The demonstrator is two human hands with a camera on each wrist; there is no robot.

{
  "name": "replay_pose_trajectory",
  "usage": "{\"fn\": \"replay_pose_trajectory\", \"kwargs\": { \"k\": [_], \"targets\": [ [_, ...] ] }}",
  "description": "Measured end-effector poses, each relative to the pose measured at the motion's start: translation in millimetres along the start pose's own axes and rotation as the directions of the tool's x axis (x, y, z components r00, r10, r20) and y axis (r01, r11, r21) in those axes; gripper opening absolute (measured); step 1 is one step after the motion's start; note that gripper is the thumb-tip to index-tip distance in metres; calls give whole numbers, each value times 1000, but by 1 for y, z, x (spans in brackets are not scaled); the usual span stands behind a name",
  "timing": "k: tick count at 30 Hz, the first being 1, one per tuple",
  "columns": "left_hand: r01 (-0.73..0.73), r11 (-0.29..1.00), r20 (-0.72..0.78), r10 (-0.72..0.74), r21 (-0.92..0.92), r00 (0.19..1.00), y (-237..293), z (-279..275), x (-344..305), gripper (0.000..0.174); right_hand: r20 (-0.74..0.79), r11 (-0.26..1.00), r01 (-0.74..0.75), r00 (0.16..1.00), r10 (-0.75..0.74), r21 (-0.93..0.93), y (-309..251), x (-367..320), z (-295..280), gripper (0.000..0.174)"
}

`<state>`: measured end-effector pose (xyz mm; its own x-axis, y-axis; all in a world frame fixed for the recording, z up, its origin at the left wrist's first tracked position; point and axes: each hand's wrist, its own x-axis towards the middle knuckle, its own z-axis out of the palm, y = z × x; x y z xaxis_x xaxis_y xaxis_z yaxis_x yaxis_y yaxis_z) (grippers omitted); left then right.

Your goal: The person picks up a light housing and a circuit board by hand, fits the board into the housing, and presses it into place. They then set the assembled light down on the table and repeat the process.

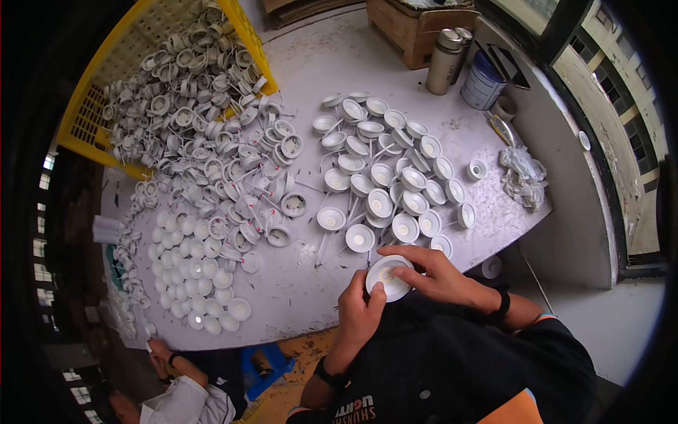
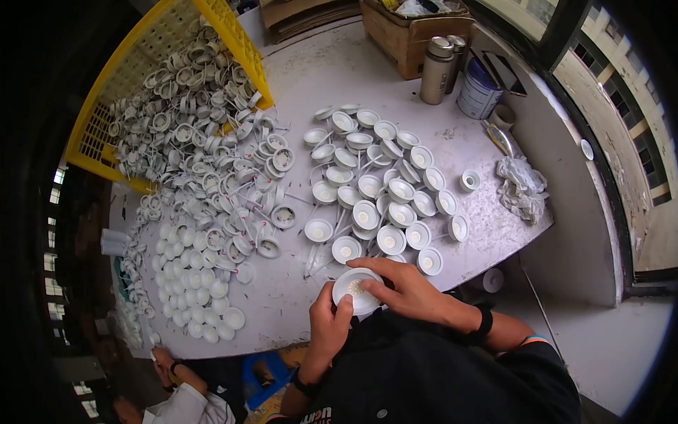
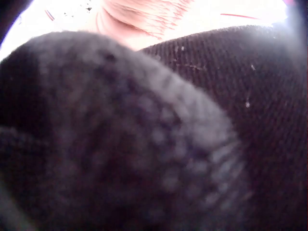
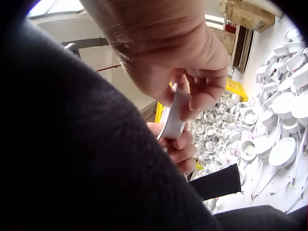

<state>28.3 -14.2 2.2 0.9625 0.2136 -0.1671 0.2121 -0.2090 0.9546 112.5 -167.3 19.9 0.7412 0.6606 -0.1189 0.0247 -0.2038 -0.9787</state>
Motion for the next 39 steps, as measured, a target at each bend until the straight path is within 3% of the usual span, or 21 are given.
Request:
{"fn": "replay_pose_trajectory", "kwargs": {
  "k": [6, 8, 9, 11, 13, 18, 20, 21, 23, 24, 26, 29, 31, 33, 37, 39],
  "targets": [
    [-16, 1000, -8, 16, -21, 1000, -7, 0, 0, 22, -30, 993, 51, 998, -54, -104, 6, -3, 4, 36],
    [16, 992, 40, -12, -124, 999, -11, 0, -3, 24, -25, 987, 90, 995, -94, -134, 9, -3, 4, 36],
    [21, 992, 35, -17, -121, 999, -14, -1, -3, 24, -17, 992, 53, 998, -55, -113, 10, -3, 4, 36],
    [68, 948, 55, -54, -310, 997, -21, 0, -2, 28, -9, 996, 17, 1000, -18, -91, 11, -1, 6, 36],
    [87, 944, 79, -65, -319, 995, -25, -3, -1, 29, -21, 992, -116, 993, 117, 43, 13, 2, 7, 36],
    [110, 944, 141, -69, -312, 988, -38, -11, 2, 31, 25, 982, -181, 983, 180, 49, 19, 12, 3, 39],
    [245, 913, 123, -216, -326, 969, -51, -17, 4, 31, 44, 976, -214, 976, 212, 31, 22, 16, -1, 40],
    [247, 913, 120, -220, -325, 968, -62, -21, 4, 31, -14, 983, -173, 985, 175, 62, 29, 16, -4, 40],
    [165, 966, -172, -200, -200, 965, -91, -32, 4, 31, -67, 985, -145, 986, 152, 98, 41, 14, -10, 40],
    [176, 964, -170, -211, -197, 963, -103, -40, 4, 31, -74, 982, -167, 982, 174, 92, 46, 14, -15, 38],
    [240, 962, -317, -270, -133, 909, -126, -55, 7, 29, -88, 972, -220, 970, 227, 80, 59, 11, -20, 33],
    [363, 931, -285, -355, -25, 891, -152, -58, 16, 28, -67, 956, -278, 956, 284, 95, 70, 8, -22, 31],
    [353, 935, -271, -347, -27, 898, -164, -52, 21, 29, -47, 954, -292, 954, 296, 65, 67, 9, -23, 30],
    [422, 906, -144, -419, -12, 896, -171, -49, 25, 30, -37, 966, -252, 967, 251, -50, 65, 10, -23, 29],
    [391, 920, -33, -390, 26, 920, -178, -29, 31, 32, -19, 973, -216, 976, 215, -82, 68, 13, -23, 29],
    [370, 922, -61, -365, 117, 929, -169, -22, 36, 32, -15, 964, -239, 971, 239, -118, 65, 15, -22, 28]
  ]
}}
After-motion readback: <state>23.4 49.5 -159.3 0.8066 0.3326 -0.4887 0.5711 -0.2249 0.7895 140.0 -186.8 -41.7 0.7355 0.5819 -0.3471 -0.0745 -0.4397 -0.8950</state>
